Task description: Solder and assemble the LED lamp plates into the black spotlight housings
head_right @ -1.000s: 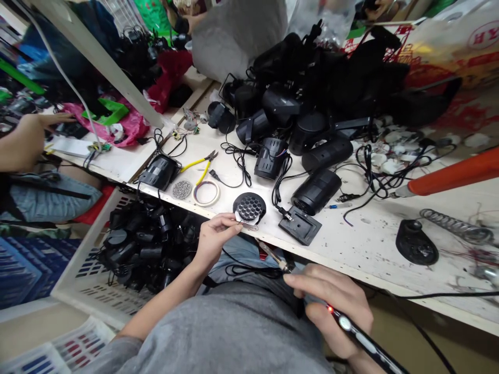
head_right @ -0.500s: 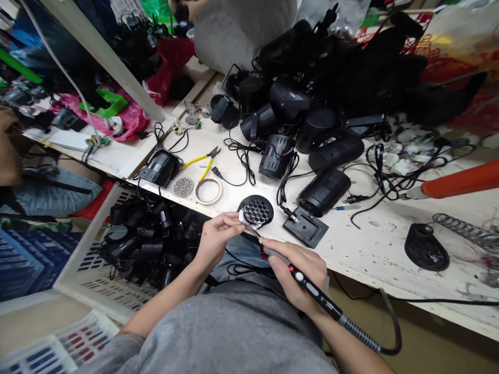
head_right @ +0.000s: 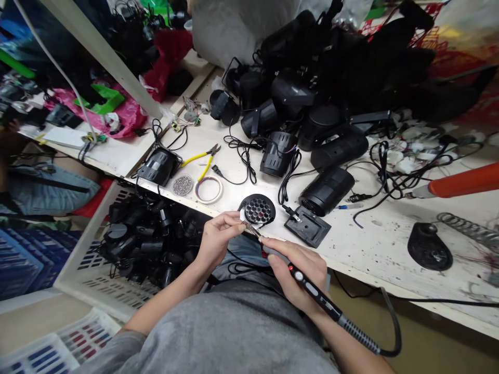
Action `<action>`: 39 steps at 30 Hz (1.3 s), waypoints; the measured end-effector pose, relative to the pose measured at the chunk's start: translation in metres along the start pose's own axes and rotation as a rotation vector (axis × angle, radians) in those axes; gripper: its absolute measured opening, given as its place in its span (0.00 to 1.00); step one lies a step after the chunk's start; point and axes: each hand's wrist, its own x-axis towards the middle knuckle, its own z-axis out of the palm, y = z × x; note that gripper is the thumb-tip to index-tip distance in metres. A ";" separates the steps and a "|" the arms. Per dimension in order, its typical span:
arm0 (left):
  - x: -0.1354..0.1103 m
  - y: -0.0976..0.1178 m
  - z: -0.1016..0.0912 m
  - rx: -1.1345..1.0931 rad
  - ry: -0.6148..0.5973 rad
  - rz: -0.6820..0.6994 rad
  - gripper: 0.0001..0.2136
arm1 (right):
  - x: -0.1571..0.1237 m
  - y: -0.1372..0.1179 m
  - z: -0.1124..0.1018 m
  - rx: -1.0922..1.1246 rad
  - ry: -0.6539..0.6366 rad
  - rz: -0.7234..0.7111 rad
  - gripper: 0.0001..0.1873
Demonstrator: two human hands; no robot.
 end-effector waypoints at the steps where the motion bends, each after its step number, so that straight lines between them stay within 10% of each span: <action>1: 0.000 0.000 0.000 -0.001 0.000 0.000 0.07 | -0.001 0.000 0.000 -0.003 -0.006 0.019 0.12; 10: -0.002 -0.005 0.000 -0.012 -0.025 0.035 0.09 | -0.008 -0.001 0.007 0.180 0.092 0.247 0.13; 39: -0.002 -0.006 0.005 -0.031 -0.003 0.027 0.11 | -0.008 -0.004 0.015 0.253 0.166 0.322 0.13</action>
